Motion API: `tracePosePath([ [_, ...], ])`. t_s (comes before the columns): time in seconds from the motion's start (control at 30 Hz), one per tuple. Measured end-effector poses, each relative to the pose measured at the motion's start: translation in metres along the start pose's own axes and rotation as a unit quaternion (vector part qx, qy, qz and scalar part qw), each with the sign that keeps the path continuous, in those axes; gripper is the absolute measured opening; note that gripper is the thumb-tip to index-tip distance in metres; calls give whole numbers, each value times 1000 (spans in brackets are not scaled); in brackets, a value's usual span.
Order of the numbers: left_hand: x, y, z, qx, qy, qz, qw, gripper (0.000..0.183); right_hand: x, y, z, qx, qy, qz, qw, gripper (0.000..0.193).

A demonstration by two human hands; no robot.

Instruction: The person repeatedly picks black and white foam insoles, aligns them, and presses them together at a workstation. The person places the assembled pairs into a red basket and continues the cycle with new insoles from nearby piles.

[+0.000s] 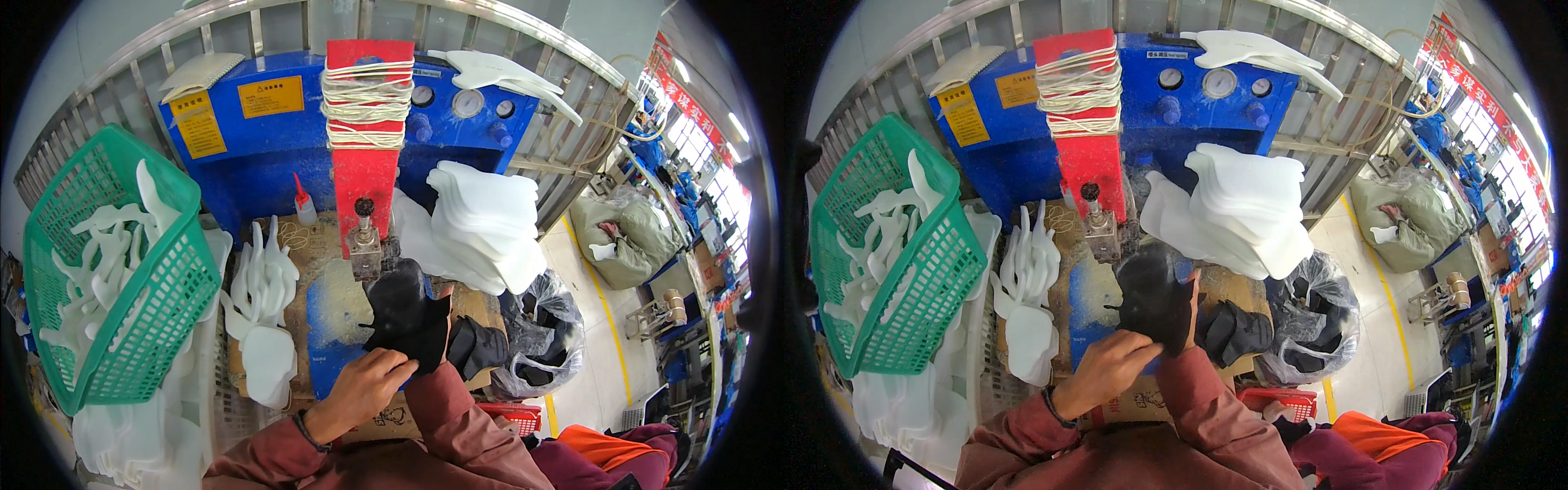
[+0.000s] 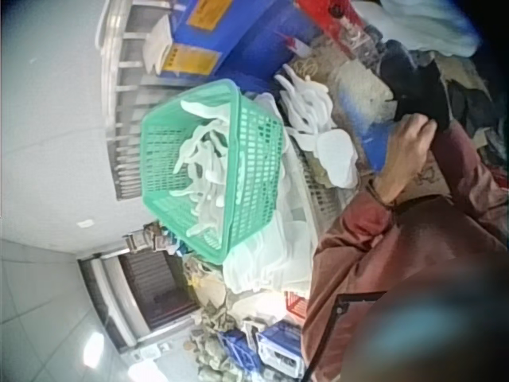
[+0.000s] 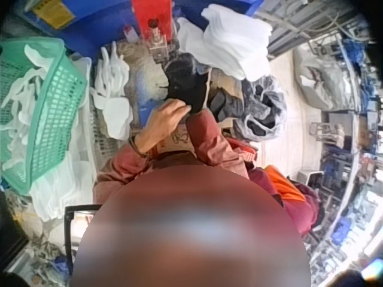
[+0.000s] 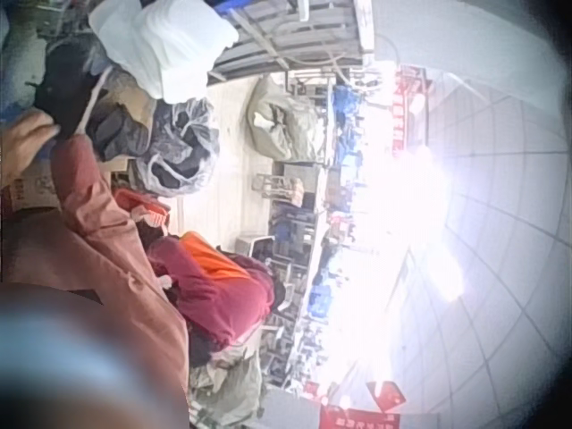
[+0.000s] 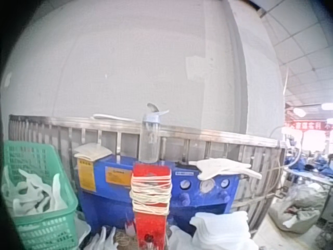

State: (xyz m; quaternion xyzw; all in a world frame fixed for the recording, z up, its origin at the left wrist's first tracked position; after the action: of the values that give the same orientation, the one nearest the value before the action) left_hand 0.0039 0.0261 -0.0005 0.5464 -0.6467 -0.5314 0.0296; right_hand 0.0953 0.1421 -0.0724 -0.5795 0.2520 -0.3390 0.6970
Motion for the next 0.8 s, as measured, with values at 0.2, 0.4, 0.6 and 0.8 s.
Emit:
tracePosePath([
  [0.2, -4, -3, 8, -2, -1, -9, 1000, 27, -4, -3, 5, 5, -3, -59, 998, 90],
  [0.4, 1, 9, 15, -27, 38, -24, 999, 24, -24, -9, -14, 8, -55, 14, 998, 87],
  [0.6, 19, 28, 20, -42, 84, -19, 995, 25, -42, -3, -50, 49, -98, -17, 994, 91],
  [0.8, 7, 11, 14, -8, 41, -24, 999, 23, -19, -6, -23, -2, -69, -10, 998, 99],
])
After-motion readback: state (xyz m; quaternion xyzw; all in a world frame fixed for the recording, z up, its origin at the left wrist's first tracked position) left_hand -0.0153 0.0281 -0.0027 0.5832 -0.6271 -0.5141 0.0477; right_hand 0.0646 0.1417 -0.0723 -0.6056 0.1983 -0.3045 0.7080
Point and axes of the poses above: each hand's wrist, its own x-axis away from the middle knuckle, its own y-axis out of the back of the hand, z = x × y, the point moved 4 cm from there along -x, towards the middle knuckle, and after that the axes turned 5 degrees about -y, right-handed, at the moved point
